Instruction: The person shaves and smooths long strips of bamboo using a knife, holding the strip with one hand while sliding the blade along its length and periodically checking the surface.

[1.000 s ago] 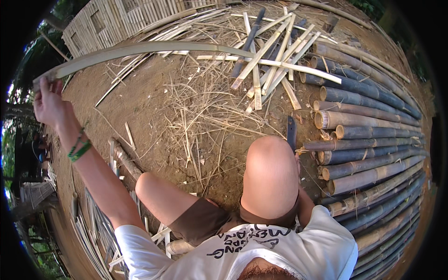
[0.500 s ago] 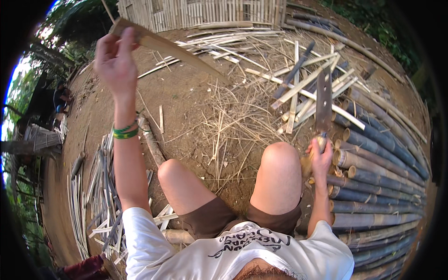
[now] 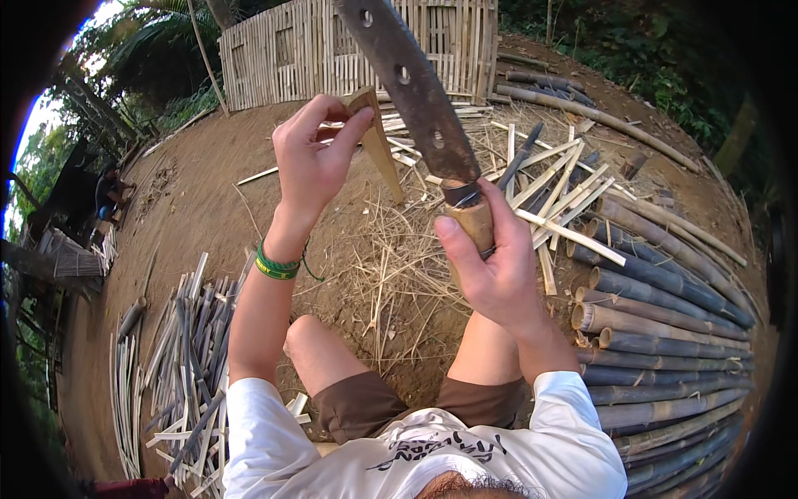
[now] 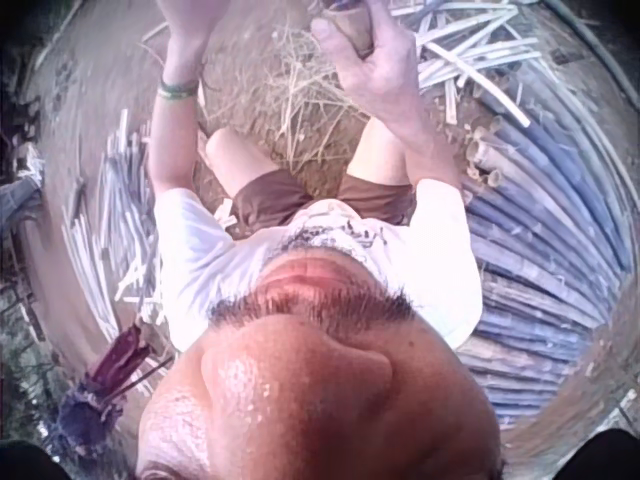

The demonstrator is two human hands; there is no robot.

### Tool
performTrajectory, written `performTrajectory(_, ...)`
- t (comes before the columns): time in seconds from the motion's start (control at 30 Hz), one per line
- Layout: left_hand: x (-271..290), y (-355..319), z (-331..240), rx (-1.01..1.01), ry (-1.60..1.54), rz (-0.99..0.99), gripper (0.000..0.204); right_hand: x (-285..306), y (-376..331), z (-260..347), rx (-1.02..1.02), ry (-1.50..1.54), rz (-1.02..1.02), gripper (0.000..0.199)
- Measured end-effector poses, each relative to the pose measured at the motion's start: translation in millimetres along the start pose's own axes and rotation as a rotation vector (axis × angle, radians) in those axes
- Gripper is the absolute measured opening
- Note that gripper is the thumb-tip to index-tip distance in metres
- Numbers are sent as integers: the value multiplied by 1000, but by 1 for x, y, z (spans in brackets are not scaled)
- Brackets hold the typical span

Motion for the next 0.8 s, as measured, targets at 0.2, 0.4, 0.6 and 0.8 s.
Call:
performTrajectory(0.2,-11,-1,-17,-26,8,7,13,5,-1,3,5,-78,-6,47)
performTrajectory(0.4,-14,-3,-21,-64,44,7,14,8,-5,0,-6,-79,-5,47)
performTrajectory(0.6,-13,-1,-22,-80,50,0,15,8,-4,3,-1,-93,4,46)
performTrajectory(0.8,-15,0,-21,-98,47,-25,16,8,-2,2,-3,-119,9,44)
Point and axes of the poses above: each hand's wrist, its own y-axis towards the middle knuckle, its own x-axis out of the back of the hand, z = x × y, the point moved 7 cm from there along y, towards the middle knuckle, and after that the axes turned 12 degrees about y, right-handed, at the moved point
